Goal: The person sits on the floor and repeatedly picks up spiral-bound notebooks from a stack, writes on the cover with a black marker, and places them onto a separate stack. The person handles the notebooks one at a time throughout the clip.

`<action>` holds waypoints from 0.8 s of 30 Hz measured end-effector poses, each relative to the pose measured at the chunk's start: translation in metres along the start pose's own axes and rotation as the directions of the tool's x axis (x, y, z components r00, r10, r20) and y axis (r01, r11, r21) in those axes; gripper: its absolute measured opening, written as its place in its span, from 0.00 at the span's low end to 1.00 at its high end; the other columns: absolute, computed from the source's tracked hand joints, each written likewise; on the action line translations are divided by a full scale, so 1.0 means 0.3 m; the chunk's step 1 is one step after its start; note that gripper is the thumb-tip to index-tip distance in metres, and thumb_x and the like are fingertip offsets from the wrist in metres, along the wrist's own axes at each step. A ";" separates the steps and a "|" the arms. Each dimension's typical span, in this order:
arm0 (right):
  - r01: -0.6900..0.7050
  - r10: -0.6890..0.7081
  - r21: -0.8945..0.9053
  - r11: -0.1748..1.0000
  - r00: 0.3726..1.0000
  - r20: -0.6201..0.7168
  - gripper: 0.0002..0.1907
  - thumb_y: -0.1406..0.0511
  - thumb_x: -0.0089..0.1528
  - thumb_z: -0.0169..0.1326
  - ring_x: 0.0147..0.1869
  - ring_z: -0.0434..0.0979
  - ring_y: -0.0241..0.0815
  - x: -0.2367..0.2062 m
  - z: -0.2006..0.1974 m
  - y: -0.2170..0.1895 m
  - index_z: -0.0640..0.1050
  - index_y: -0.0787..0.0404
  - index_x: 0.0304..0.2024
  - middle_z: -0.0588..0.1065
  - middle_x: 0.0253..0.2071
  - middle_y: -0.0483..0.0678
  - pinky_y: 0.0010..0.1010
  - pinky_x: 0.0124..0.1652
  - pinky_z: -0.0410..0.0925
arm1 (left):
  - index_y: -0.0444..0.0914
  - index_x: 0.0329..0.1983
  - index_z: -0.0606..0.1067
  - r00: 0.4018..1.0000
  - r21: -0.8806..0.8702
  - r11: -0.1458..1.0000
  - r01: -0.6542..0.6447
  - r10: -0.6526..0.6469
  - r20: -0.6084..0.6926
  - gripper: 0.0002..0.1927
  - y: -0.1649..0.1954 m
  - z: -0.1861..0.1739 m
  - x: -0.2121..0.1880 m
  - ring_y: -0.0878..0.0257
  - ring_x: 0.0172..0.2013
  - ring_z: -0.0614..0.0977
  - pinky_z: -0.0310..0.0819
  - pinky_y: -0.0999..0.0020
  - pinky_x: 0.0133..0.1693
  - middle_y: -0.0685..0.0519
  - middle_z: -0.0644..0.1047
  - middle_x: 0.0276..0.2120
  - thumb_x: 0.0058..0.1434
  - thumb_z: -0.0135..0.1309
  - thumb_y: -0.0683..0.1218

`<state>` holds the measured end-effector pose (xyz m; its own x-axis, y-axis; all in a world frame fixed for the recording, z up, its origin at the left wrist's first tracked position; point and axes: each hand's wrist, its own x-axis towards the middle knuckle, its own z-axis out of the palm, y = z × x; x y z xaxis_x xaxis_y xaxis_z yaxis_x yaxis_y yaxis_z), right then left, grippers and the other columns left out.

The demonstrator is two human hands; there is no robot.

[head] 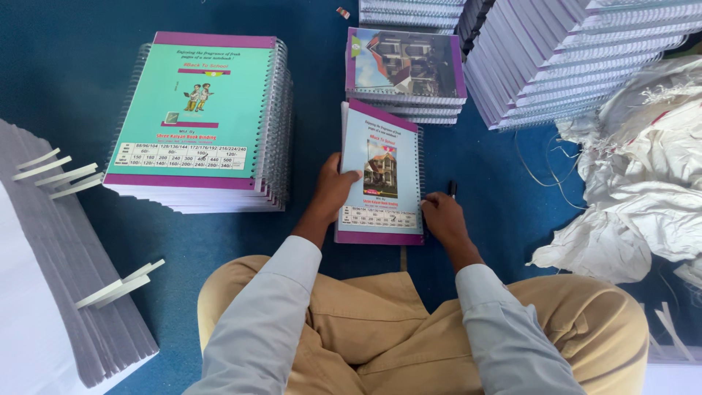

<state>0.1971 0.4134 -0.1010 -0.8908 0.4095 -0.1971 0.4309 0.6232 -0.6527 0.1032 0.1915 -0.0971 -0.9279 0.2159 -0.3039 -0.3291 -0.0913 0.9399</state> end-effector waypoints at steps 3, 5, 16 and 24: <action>-0.011 0.011 0.020 1.000 1.000 -0.004 0.20 0.59 0.62 0.56 0.52 0.82 0.54 0.011 -0.015 -0.001 0.80 0.64 0.52 0.81 0.48 0.58 0.39 0.52 0.72 | 0.31 0.63 0.66 0.998 0.016 0.998 -0.055 0.055 0.016 0.27 0.037 0.009 -0.008 0.49 0.49 0.84 0.79 0.58 0.50 0.36 0.77 0.53 0.59 0.52 0.37; -0.010 0.011 0.063 0.998 1.000 -0.026 0.20 0.59 0.62 0.57 0.51 0.82 0.53 0.019 -0.024 -0.004 0.81 0.64 0.51 0.81 0.47 0.57 0.39 0.52 0.72 | 0.30 0.62 0.67 0.993 0.006 0.994 -0.113 0.113 0.025 0.26 0.063 0.019 -0.018 0.50 0.48 0.84 0.78 0.60 0.50 0.36 0.78 0.51 0.59 0.53 0.37; 0.701 -0.776 -0.355 0.619 0.476 -0.413 0.39 0.68 0.58 0.65 0.73 0.64 0.66 -0.050 -0.345 -0.311 0.66 0.67 0.70 0.65 0.68 0.66 0.52 0.71 0.61 | 0.41 0.56 0.74 0.874 0.467 0.738 -0.486 0.422 0.243 0.23 0.293 0.109 -0.083 0.49 0.48 0.84 0.76 0.58 0.49 0.42 0.82 0.47 0.55 0.59 0.42; 0.669 -0.635 -0.459 0.584 0.729 0.255 0.47 0.62 0.48 0.71 0.61 0.74 0.62 -0.053 -0.519 -0.573 0.66 0.59 0.68 0.75 0.55 0.61 0.47 0.58 0.68 | 0.48 0.46 0.81 0.758 0.670 0.377 -0.639 0.456 0.466 0.18 0.401 0.254 -0.096 0.48 0.44 0.83 0.76 0.53 0.47 0.50 0.83 0.42 0.50 0.61 0.43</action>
<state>0.1596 0.4035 0.1282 -0.9600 -0.2670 0.0840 -0.2781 0.9440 -0.1773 0.1037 0.2483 0.0366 -0.7718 0.5754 0.2705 0.5862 0.4793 0.6532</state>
